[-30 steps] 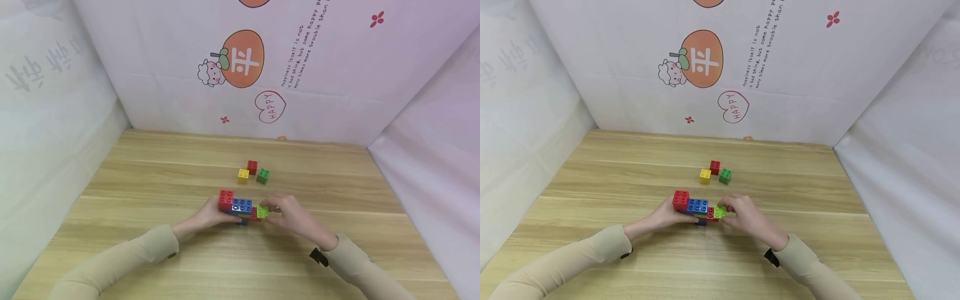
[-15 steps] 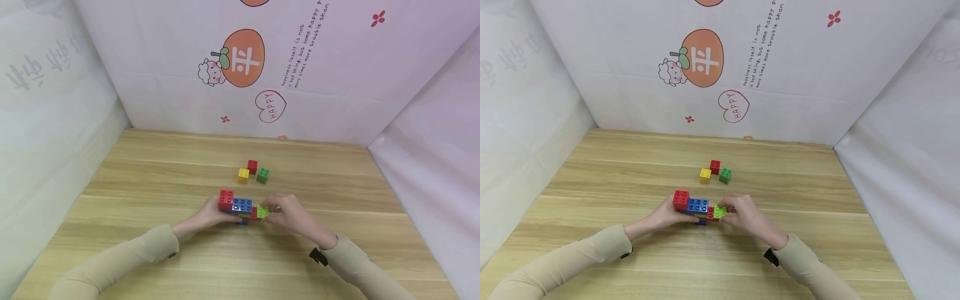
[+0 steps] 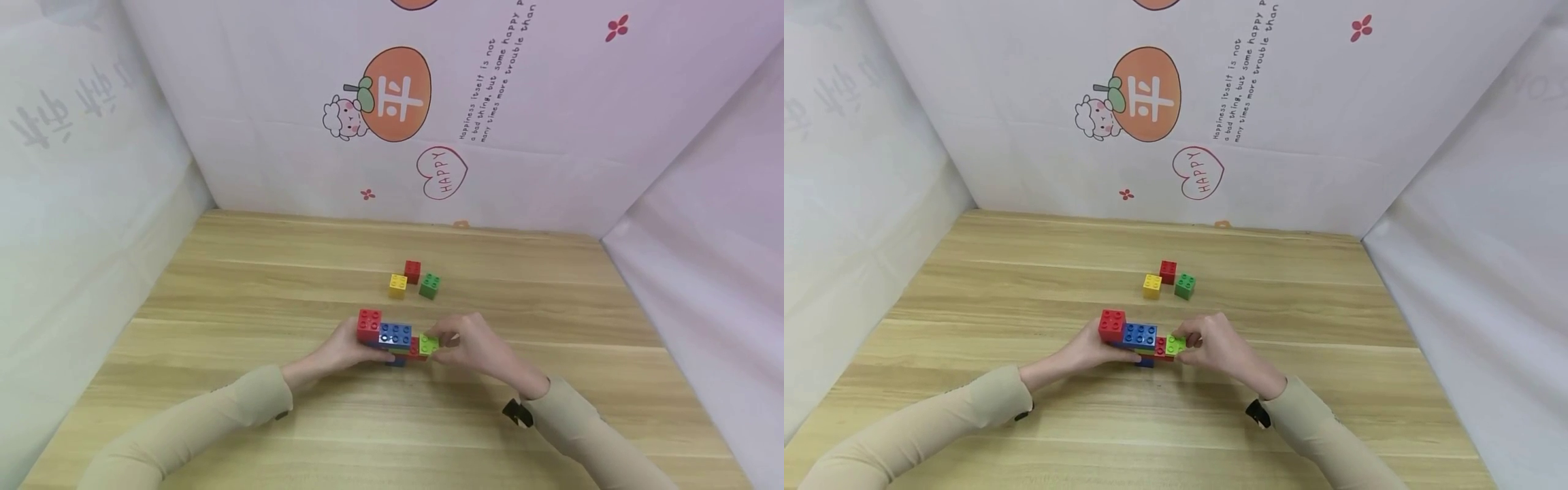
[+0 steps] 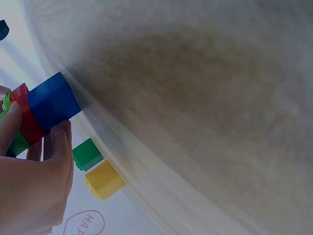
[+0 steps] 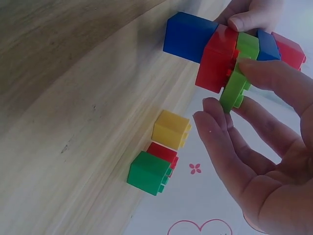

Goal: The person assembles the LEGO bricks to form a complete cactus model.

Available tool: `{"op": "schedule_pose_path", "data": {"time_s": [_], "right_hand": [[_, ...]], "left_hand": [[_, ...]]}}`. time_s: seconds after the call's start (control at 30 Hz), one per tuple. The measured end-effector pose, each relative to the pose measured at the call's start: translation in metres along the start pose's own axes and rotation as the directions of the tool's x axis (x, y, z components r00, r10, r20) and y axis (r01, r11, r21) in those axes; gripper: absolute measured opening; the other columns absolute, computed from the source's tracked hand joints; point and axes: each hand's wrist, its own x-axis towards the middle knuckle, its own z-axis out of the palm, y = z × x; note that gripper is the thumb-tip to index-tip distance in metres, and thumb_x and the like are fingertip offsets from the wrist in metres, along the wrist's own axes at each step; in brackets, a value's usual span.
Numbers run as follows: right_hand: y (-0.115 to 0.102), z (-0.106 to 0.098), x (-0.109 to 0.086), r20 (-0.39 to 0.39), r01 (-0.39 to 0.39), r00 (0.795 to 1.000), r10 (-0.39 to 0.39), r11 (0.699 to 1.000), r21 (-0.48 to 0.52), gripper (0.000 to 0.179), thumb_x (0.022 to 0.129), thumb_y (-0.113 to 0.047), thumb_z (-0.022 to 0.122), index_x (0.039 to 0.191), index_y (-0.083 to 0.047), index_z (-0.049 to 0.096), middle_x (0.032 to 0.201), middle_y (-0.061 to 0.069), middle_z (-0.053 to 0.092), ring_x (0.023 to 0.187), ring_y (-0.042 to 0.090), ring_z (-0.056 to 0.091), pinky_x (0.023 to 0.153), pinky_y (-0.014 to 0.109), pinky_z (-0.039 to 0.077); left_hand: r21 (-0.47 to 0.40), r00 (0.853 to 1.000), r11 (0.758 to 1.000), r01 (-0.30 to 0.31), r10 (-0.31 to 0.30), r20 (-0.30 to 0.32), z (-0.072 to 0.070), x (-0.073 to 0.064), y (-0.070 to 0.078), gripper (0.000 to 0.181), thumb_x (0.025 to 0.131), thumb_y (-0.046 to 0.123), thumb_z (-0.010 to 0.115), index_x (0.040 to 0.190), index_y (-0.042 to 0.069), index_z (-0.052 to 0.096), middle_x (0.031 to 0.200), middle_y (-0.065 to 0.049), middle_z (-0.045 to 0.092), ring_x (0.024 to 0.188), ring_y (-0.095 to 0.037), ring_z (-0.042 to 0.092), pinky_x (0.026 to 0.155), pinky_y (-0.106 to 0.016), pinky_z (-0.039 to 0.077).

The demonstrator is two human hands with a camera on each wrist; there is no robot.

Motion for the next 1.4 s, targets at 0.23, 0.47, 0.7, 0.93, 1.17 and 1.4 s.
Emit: {"op": "schedule_pose_path", "data": {"time_s": [0.23, 0.47, 0.7, 0.93, 1.17, 1.4], "right_hand": [[0.000, 0.000, 0.000, 0.009, -0.021, 1.000, 0.020, 1.000, 0.021, 0.029, 0.075, -0.006, 0.083, 0.103, -0.006, 0.076, 0.099, 0.009, 0.076, 0.081, 0.016, 0.071, 0.072, 0.022, 0.062], [-0.001, 0.001, 0.001, 0.007, -0.021, 1.000, 0.021, 0.999, 0.037, 0.030, 0.076, -0.005, 0.082, 0.105, -0.006, 0.075, 0.099, 0.008, 0.076, 0.082, 0.017, 0.070, 0.075, 0.025, 0.063], [-0.001, 0.005, -0.002, 0.004, -0.006, 1.000, 0.006, 1.000, 0.025, 0.030, 0.080, -0.006, 0.079, 0.109, -0.006, 0.071, 0.105, 0.009, 0.074, 0.088, 0.019, 0.069, 0.079, 0.031, 0.063], [0.000, -0.001, -0.003, -0.052, 0.027, 0.998, -0.026, 1.000, 0.015, 0.031, 0.081, -0.009, 0.079, 0.109, -0.002, 0.070, 0.106, 0.013, 0.074, 0.091, 0.025, 0.071, 0.080, 0.033, 0.063], [0.009, -0.014, 0.008, -0.172, 0.060, 0.984, -0.054, 0.998, 0.028, 0.025, 0.082, -0.008, 0.078, 0.105, -0.003, 0.071, 0.103, 0.014, 0.075, 0.091, 0.029, 0.073, 0.079, 0.038, 0.064], [0.023, -0.020, 0.021, -0.200, -0.001, 0.980, 0.011, 0.999, 0.048, 0.022, 0.084, -0.005, 0.076, 0.105, 0.000, 0.070, 0.103, 0.018, 0.074, 0.092, 0.031, 0.072, 0.081, 0.042, 0.063]], "left_hand": [[0.009, 1.000, 1.000, -0.004, 0.004, -0.003, 0.000, -0.001, 0.000, 0.064, 0.078, 0.018, 0.084, 0.134, 0.005, 0.057, 0.129, -0.010, 0.069, 0.120, -0.026, 0.065, 0.110, -0.044, 0.049], [0.018, 1.000, 1.000, -0.011, 0.011, -0.004, -0.001, -0.001, 0.000, 0.062, 0.078, 0.018, 0.084, 0.133, 0.007, 0.058, 0.128, -0.010, 0.069, 0.120, -0.025, 0.066, 0.109, -0.043, 0.050], [0.022, 1.000, 1.000, 0.004, -0.004, -0.015, -0.001, -0.003, -0.001, 0.058, 0.077, 0.019, 0.085, 0.128, 0.007, 0.062, 0.124, -0.010, 0.071, 0.117, -0.025, 0.067, 0.108, -0.044, 0.050], [0.024, 1.000, 1.000, -0.001, 0.001, 0.003, -0.002, -0.003, 0.000, 0.058, 0.076, 0.018, 0.085, 0.128, 0.008, 0.062, 0.124, -0.008, 0.071, 0.116, -0.023, 0.068, 0.108, -0.042, 0.051], [0.007, 1.000, 1.000, 0.004, -0.004, 0.014, -0.003, -0.003, 0.000, 0.058, 0.076, 0.018, 0.085, 0.129, 0.011, 0.062, 0.125, -0.006, 0.071, 0.117, -0.021, 0.067, 0.109, -0.042, 0.050], [0.017, 1.000, 1.000, 0.008, -0.008, 0.023, -0.002, -0.002, 0.000, 0.055, 0.076, 0.019, 0.085, 0.127, 0.011, 0.064, 0.123, -0.007, 0.072, 0.115, -0.022, 0.068, 0.106, -0.039, 0.052]]}}
